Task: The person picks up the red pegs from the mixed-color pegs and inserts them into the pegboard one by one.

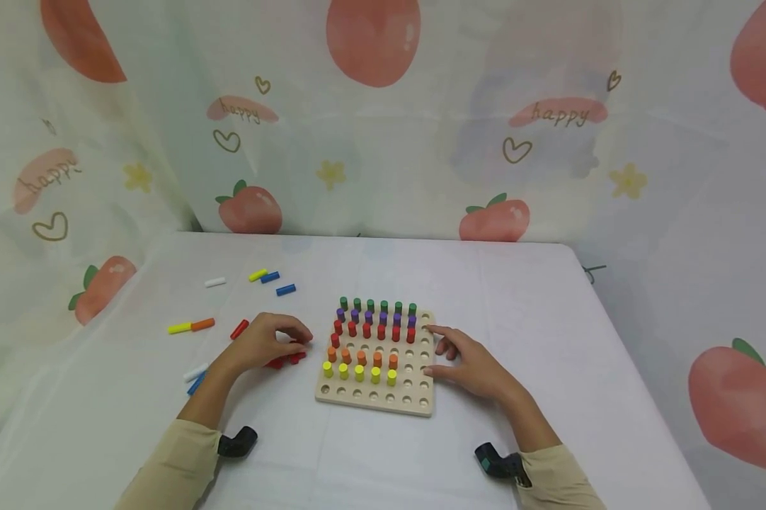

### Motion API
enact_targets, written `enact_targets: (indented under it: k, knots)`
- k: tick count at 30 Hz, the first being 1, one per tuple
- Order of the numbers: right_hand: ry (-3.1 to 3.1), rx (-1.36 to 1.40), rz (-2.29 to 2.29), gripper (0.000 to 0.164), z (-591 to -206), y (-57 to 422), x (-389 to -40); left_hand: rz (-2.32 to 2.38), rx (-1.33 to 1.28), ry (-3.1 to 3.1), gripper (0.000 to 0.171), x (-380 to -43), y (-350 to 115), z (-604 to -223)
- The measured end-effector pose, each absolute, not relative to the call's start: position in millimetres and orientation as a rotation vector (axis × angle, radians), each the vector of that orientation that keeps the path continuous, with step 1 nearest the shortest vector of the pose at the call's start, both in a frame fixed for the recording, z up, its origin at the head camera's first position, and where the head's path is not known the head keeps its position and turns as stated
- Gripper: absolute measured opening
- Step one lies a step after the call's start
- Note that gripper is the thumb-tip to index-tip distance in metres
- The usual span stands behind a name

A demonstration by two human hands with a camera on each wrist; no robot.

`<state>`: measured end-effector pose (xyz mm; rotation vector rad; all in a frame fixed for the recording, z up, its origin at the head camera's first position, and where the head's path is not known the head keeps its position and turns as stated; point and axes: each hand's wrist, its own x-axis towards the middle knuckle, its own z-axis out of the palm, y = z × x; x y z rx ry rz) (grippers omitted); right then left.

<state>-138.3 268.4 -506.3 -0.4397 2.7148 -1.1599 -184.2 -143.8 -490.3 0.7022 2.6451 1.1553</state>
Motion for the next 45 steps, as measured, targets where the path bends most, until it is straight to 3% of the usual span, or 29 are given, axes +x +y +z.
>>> enact_targets:
  k: [32, 45]
  knots:
    - [2.734, -0.465, -1.147, 0.077, -503, 271, -138, 1.103, 0.358, 2.89, 0.023, -180, -244, -490]
    - [2.723, -0.479, -1.143, 0.077, -505, 270, -138, 1.174, 0.368, 2.942, 0.025, -172, -270, -494]
